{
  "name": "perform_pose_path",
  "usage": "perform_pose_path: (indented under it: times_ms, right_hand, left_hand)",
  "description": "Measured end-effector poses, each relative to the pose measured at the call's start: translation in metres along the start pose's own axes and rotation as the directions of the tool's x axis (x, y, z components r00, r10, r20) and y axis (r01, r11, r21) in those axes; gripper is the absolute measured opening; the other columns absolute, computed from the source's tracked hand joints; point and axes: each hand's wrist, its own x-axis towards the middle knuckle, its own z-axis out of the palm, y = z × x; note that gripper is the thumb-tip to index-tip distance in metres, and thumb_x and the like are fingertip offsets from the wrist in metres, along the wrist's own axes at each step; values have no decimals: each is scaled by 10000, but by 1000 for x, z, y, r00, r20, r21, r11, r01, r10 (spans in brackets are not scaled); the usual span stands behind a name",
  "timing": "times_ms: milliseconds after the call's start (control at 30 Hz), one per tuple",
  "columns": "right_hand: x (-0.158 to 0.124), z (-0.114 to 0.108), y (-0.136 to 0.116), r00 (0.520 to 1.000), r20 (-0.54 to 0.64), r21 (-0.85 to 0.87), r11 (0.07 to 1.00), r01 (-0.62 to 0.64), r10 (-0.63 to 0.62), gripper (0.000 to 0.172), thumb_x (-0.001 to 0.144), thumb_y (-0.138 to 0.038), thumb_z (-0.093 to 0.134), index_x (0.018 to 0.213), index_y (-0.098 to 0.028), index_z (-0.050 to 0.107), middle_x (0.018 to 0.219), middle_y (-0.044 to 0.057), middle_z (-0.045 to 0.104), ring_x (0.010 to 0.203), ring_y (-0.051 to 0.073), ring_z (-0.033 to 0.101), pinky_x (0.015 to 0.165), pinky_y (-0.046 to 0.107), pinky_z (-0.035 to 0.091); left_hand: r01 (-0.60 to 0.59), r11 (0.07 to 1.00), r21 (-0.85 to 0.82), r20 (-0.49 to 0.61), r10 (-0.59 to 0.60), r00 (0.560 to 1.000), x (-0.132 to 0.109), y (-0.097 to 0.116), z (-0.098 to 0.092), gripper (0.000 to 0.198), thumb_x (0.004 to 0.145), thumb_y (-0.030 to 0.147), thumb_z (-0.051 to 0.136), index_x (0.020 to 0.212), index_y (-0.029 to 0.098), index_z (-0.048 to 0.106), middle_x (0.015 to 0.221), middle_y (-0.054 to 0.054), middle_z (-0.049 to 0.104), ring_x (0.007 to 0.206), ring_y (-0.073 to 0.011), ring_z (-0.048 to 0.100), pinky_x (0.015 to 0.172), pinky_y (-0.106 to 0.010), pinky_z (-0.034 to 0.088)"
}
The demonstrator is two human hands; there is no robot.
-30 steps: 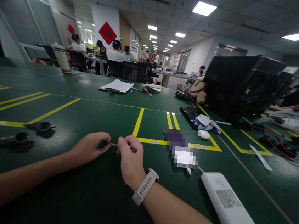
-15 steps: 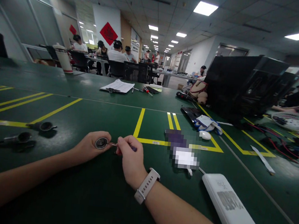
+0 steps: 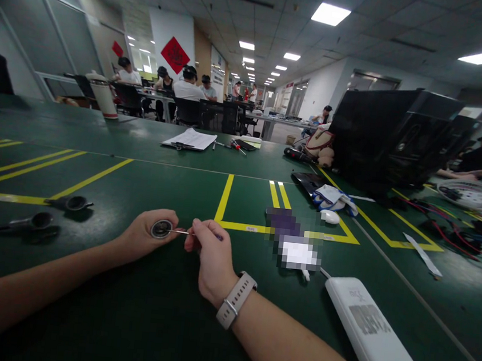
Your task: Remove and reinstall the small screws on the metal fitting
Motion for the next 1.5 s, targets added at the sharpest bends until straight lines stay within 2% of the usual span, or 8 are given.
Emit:
perform_pose_path:
  times_ms: [100, 267, 633, 967, 1100, 1233, 1367, 1500]
  right_hand:
    - [0, 2, 0, 1000, 7, 74, 997, -27, 27, 166, 729, -305, 637, 638, -174, 589, 598, -18, 531, 562, 110, 457, 571, 252, 362]
    - [2, 2, 1, 999, -32, 33, 999, -28, 29, 193, 710, -324, 638, 610, -172, 575, 557, -18, 519, 526, 111, 443, 540, 252, 350]
    - [4, 0, -3, 979, -189, -112, 992, 51, -72, 203, 682, -240, 597, 508, -177, 516, 468, -54, 448, 457, 93, 393, 487, 247, 305]
    - [11, -9, -2, 934, -271, -181, 965, 188, -233, 213, 736, -277, 572, 556, -195, 493, 513, -56, 425, 494, 103, 387, 514, 251, 329]
    - [13, -11, 0, 947, -251, -283, 951, 126, -201, 92, 695, -249, 634, 715, -189, 566, 683, -27, 524, 624, 119, 479, 600, 254, 388]
    - [15, -8, 5, 972, -157, -352, 930, 110, -174, 121, 766, -265, 569, 854, -191, 606, 787, 8, 591, 762, 161, 558, 695, 293, 427]
    - [11, -2, 4, 977, 102, -602, 770, 210, -187, 118, 821, -250, 508, 876, -208, 603, 862, 5, 598, 834, 165, 559, 760, 305, 429]
    - [7, 1, 0, 985, 115, -704, 689, 172, -129, 130, 822, -280, 527, 922, -209, 570, 927, 16, 591, 871, 178, 556, 773, 323, 437]
  left_hand:
    - [-9, 1000, -24, -4, 9, 1000, 0, 1, 0, 157, 732, 292, 527, 637, 177, 480, 598, 31, 491, 570, -112, 482, 516, -220, 392]
    - [-8, 999, 34, 3, 8, 1000, -1, -1, 2, 161, 747, 286, 516, 632, 179, 476, 589, 36, 486, 564, -109, 475, 513, -216, 382]
    - [5, 936, 353, 38, -20, 999, 0, 0, 4, 103, 764, 212, 491, 666, 189, 514, 665, -6, 564, 652, -169, 524, 606, -285, 382]
    - [86, 966, 246, 34, -97, 995, 1, 2, 0, 138, 759, 306, 513, 703, 180, 510, 685, -2, 554, 627, -161, 519, 571, -273, 386]
    - [122, 975, 185, 99, -142, 985, 3, 6, -5, 174, 758, 331, 491, 786, 166, 539, 761, -23, 566, 677, -173, 524, 591, -283, 403]
    - [86, 982, 170, 201, -120, 972, 3, 11, -6, 188, 800, 315, 428, 800, 158, 532, 778, -34, 552, 699, -178, 511, 614, -296, 405]
    - [35, 989, 141, 246, -69, 967, 1, 13, -5, 190, 838, 313, 401, 803, 165, 514, 805, -38, 548, 739, -182, 506, 662, -310, 413]
    - [18, 997, 70, 240, -34, 970, 0, 13, -6, 280, 893, 348, 313, 875, 165, 524, 851, -43, 543, 776, -186, 506, 702, -326, 422]
